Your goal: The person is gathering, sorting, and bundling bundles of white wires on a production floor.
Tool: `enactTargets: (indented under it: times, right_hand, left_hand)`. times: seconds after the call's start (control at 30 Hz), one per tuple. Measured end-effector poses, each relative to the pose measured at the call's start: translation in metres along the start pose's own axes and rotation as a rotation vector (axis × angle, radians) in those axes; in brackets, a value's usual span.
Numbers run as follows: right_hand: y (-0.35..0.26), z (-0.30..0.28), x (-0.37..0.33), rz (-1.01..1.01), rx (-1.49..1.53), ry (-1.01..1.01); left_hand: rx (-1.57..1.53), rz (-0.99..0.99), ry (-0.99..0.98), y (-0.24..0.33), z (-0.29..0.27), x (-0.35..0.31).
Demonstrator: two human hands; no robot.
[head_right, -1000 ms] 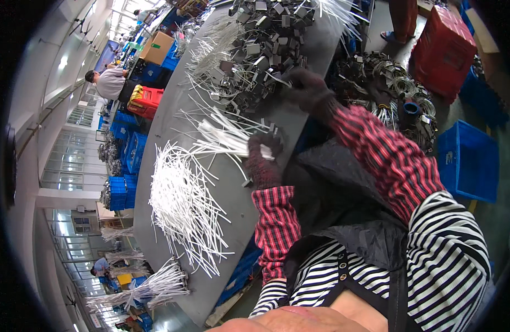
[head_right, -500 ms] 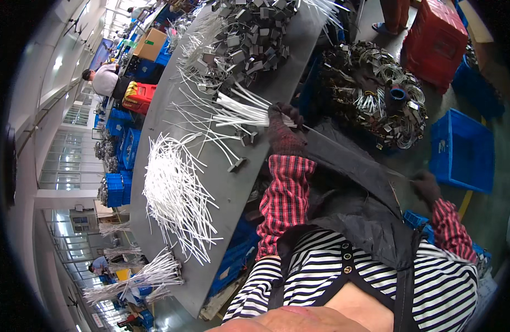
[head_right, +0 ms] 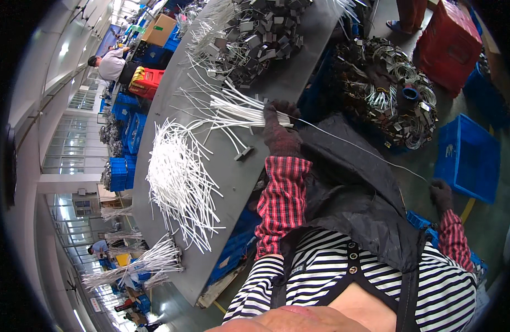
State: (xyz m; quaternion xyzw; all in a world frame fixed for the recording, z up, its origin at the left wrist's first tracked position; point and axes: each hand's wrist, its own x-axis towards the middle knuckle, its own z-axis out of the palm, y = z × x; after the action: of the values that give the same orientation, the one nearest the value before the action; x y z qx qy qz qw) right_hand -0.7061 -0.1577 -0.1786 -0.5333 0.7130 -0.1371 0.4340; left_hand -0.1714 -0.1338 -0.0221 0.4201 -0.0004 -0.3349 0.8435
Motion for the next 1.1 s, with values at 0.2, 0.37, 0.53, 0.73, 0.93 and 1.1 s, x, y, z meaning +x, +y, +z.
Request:
enactTargets:
  times: [0.2, 0.37, 0.53, 0.73, 0.93, 1.1]
  right_hand:
    - [-0.229, 0.134, -0.009, -0.543, 0.327, -0.515]
    - [-0.411, 0.211, -0.068, -0.606, 0.277, -0.668]
    - [-0.504, 0.235, -0.079, -1.243, 0.013, -0.172]
    - [-0.575, 0.226, -0.017, -1.614, -0.107, 0.237]
    - [-0.494, 0.192, -0.035, -1.374, 0.167, -0.183]
    - [-0.356, 0.170, -0.076, -0.892, 0.436, -0.391]
  left_hand:
    - [0.203, 0.093, -0.222, -0.018, -0.009, -0.011]
    - [0.599, 0.281, -0.077, 0.006, -0.011, 0.005]
    - [1.148, 0.124, 0.286, 0.089, -0.016, 0.039]
    - [0.618, 0.279, 0.211, 0.084, -0.041, 0.036]
    - [0.347, -0.072, -0.081, 0.044, -0.006, 0.008]
    - [0.444, -0.015, -0.177, 0.010, 0.035, -0.011]
